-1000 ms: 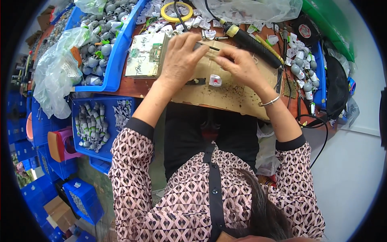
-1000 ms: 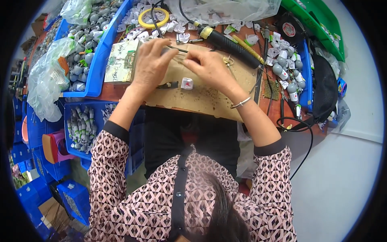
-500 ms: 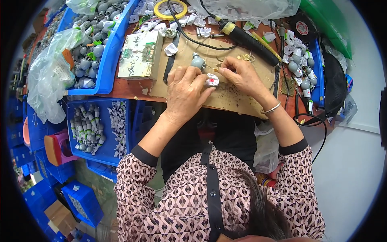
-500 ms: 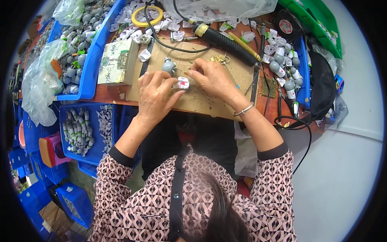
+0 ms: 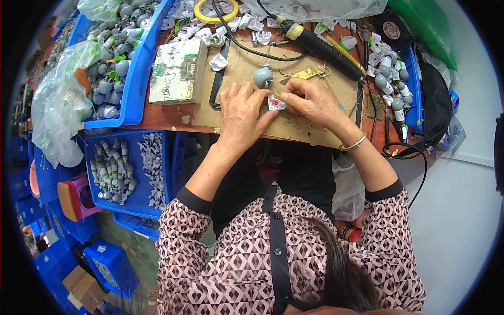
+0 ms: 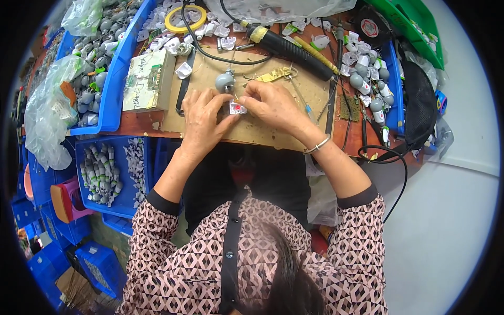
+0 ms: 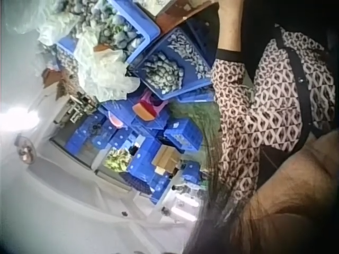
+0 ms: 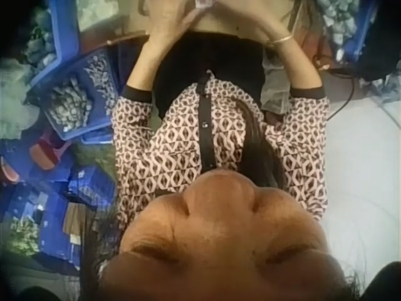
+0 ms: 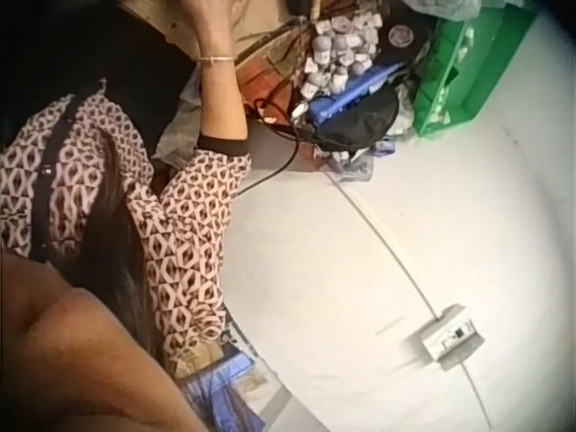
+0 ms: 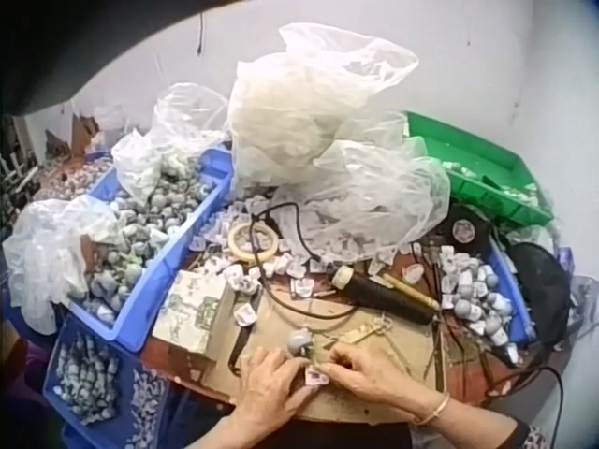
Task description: Assembling small electronic LED light bulb components by fitting internal parts into housings and using an electric screwdriver.
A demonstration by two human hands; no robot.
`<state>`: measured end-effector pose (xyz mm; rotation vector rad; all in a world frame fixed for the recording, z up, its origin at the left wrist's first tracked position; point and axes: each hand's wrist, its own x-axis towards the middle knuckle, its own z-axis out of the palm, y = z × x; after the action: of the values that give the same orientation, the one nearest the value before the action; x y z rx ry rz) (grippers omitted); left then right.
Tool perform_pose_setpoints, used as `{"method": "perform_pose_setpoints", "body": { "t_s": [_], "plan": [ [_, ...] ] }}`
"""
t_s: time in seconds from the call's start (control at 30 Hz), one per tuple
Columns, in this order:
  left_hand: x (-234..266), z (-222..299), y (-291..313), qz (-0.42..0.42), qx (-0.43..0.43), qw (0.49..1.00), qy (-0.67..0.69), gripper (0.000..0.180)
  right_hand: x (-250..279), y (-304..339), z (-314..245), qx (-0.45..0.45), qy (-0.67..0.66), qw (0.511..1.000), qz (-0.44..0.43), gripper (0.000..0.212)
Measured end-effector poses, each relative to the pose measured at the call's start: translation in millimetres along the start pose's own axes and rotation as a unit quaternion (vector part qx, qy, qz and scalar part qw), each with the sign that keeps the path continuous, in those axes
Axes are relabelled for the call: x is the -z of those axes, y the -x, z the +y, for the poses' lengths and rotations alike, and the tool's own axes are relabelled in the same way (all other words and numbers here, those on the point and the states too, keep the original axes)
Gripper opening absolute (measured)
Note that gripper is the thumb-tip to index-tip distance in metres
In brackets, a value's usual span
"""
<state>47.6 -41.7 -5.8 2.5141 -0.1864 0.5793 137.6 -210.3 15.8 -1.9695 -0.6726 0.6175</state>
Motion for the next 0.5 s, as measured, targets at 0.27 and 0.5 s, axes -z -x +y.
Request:
{"method": "perform_pose_setpoints", "body": {
  "t_s": [0.27, 0.5],
  "plan": [
    [-2.3, 0.4, 2.8, 0.019, 0.006, 1.000, 0.010, 0.032, -4.3, -0.3, -7.6, 0.005, 0.129, 0.992, -0.008, 0.024],
    [-2.8, -0.7, 4.2, 0.025, 0.007, 0.999, 0.031, 0.030, -3.5, -4.9, -19.4, -0.005, 0.203, 0.979, -0.011, 0.029]
  ]
}}
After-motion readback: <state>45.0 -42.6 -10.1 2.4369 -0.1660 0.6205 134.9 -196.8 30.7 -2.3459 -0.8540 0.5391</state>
